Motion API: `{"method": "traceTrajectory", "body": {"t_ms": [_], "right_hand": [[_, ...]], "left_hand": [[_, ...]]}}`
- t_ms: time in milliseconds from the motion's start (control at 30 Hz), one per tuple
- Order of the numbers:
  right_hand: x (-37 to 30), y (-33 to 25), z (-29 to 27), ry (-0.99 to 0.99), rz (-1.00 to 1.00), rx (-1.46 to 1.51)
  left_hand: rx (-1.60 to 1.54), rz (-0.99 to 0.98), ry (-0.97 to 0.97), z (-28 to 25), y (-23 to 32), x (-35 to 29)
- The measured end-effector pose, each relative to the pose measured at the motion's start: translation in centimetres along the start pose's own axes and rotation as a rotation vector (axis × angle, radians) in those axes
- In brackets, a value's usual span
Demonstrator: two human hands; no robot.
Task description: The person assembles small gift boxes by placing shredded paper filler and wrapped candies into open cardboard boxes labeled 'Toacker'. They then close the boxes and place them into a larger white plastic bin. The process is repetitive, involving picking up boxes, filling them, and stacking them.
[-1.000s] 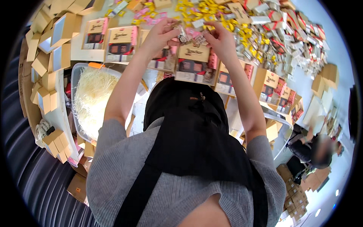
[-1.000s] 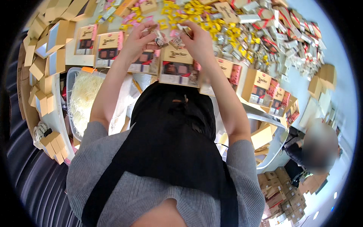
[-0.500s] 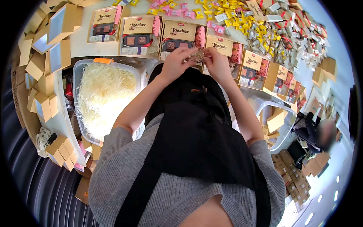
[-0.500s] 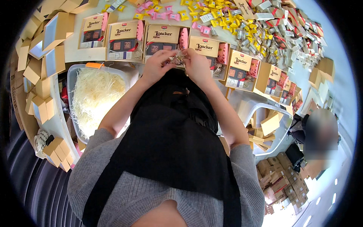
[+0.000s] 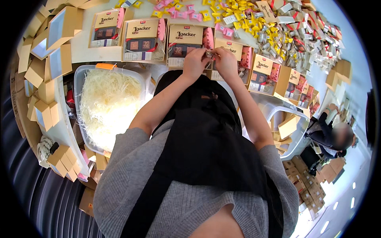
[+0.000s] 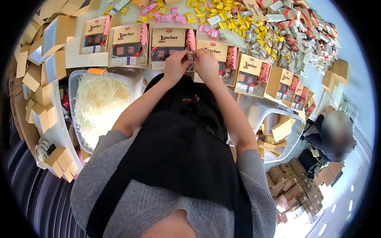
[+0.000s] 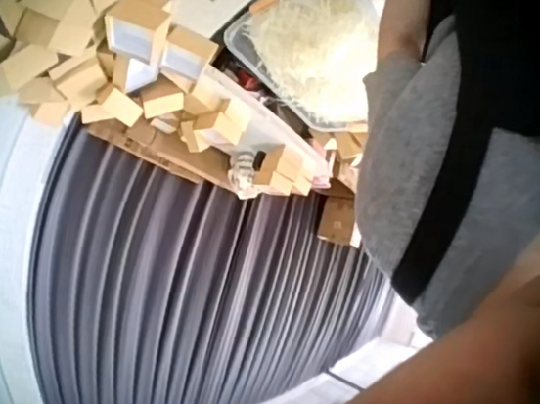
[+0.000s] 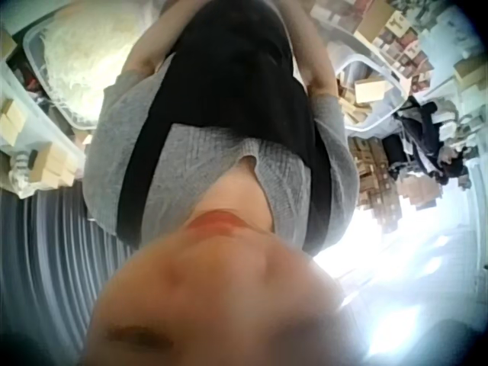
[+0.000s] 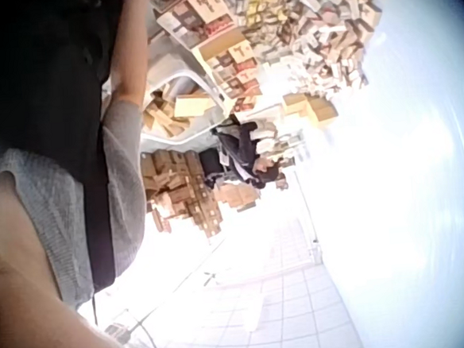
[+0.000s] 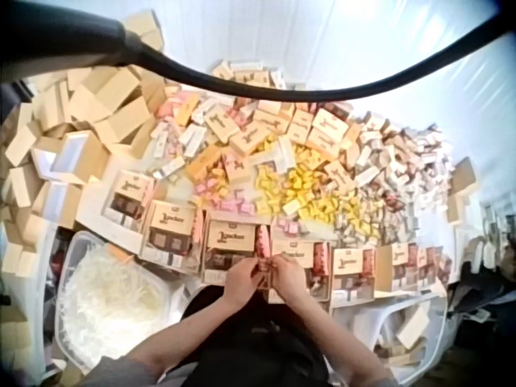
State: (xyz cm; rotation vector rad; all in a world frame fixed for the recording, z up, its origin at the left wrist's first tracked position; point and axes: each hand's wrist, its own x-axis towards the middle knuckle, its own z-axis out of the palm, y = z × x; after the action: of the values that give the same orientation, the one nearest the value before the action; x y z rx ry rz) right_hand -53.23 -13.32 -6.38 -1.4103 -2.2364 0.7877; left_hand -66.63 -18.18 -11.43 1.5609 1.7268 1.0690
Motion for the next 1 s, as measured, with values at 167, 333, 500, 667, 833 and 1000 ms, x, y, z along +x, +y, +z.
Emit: {"method": "traceTrajectory", "body": {"t_ms": [167, 333, 500, 667, 833, 1000], "right_hand": [[0.3, 0.8, -0.5, -0.060, 0.042, 0.137], [-1.2, 1.6, -0.5, -0.064, -0.015, 0.189], [-1.8, 0.5, -0.5, -0.129, -0.094, 0.004], [-1.6, 0.1, -0.9, -0.182, -0.165, -0.153], [3.0, 3.7, -4.4, 0.028, 0.071, -0.137], [11.4, 12.6, -6.0, -0.335, 0.289, -0.441]], "left_hand": [[0.116, -0.005, 0.026, 0.5, 0.1, 0.1], [0.194, -0.164, -0.108, 0.0, 1.6, 0.6], [0.169, -0.009, -0.008, 0.7, 1.2, 0.0], [0.291, 0.028, -0.090, 1.1, 0.5, 0.5], [0.347, -0.094, -0.140, 1.3, 0.9, 0.5], [0.322, -0.121, -0.173, 1.1, 1.9, 1.2]]}}
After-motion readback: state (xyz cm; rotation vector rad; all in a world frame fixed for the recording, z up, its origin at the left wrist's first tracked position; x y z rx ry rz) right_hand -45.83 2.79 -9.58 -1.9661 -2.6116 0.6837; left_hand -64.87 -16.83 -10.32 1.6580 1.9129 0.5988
